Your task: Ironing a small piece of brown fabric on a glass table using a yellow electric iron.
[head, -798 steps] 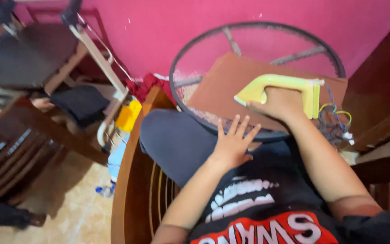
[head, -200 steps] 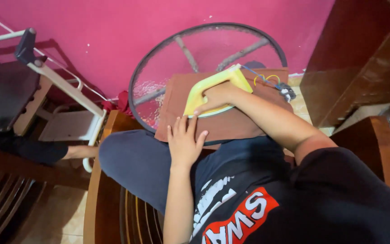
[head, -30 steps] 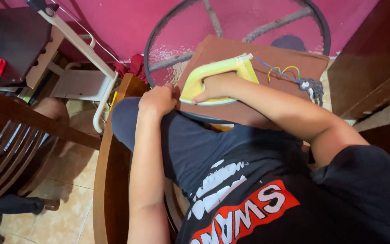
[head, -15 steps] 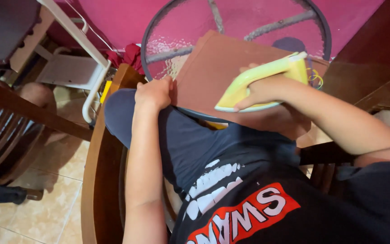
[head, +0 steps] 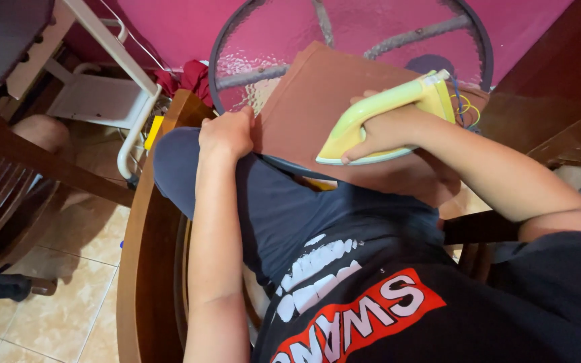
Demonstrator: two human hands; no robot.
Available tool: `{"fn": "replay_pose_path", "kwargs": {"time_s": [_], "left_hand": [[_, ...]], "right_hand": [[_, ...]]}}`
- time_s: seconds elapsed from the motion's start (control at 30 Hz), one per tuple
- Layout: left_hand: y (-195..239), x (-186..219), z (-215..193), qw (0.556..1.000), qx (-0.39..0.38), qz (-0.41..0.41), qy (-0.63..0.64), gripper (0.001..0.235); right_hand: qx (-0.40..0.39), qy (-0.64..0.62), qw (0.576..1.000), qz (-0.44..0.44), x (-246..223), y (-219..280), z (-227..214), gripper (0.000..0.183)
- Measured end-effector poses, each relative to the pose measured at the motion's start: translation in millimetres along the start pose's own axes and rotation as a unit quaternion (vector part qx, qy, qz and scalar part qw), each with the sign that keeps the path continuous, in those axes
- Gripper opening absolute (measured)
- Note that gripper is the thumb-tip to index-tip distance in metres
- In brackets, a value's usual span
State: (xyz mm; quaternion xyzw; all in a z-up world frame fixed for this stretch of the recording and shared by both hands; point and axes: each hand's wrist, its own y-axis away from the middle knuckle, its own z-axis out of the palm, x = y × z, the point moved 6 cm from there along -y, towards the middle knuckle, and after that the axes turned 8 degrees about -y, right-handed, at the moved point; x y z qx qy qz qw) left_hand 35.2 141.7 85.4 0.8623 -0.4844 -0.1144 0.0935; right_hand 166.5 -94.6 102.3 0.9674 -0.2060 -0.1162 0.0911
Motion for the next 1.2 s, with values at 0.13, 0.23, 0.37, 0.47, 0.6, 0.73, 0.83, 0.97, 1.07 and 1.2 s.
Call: {"fn": "replay_pose_path", "kwargs": {"time_s": [0.13,0.23,0.37,0.47,0.6,0.73,0.83,0.97,1.07,1.2], "left_hand": [[2,-1,-5,1.0,0.011,0.003,0.014,0.034],[0,-5,-1,0.999,0.025,-0.001,0.024,0.035],[8,-3,-10,0.999,0.031,-0.017,0.022,0.048],[13,0,-18,0.999,0.02,-0.033,0.028,0.046],[2,-4,-10,0.999,0.015,-0.036,0.032,0.046],[-6,-5,-2,0.999,0.014,-0.032,0.033,0.052],[-4,-4,-3,0.999,0.015,-0.033,0.031,0.052],[-12,-7,2,1.0,0.011,-0.024,0.013,0.058],[-2,-4,-7,0.999,0.018,-0.03,-0.032,0.052],[-2,1,-4,0.999,0.024,0.003,-0.036,0.036]], "right_hand": [[0.069,-0.013,0.997,-0.032,-3,-29,-10,0.078],[0.097,-0.036,0.994,-0.038,-29,-53,-15,0.08],[0.09,-0.102,0.989,-0.064,-53,-81,-7,0.085],[0.071,-0.159,0.982,-0.068,-70,-80,-17,0.083],[0.047,-0.175,0.98,-0.077,-68,-67,-21,0.087],[0.021,-0.119,0.988,-0.099,-59,-59,-12,0.095],[-0.01,-0.055,0.995,-0.078,-30,-53,8,0.099],[-0.052,0.016,0.998,-0.034,0,-19,5,0.101],[-0.031,0.042,0.998,-0.045,7,2,-6,0.078],[-0.038,0.073,0.993,-0.08,29,28,-14,0.066]]}}
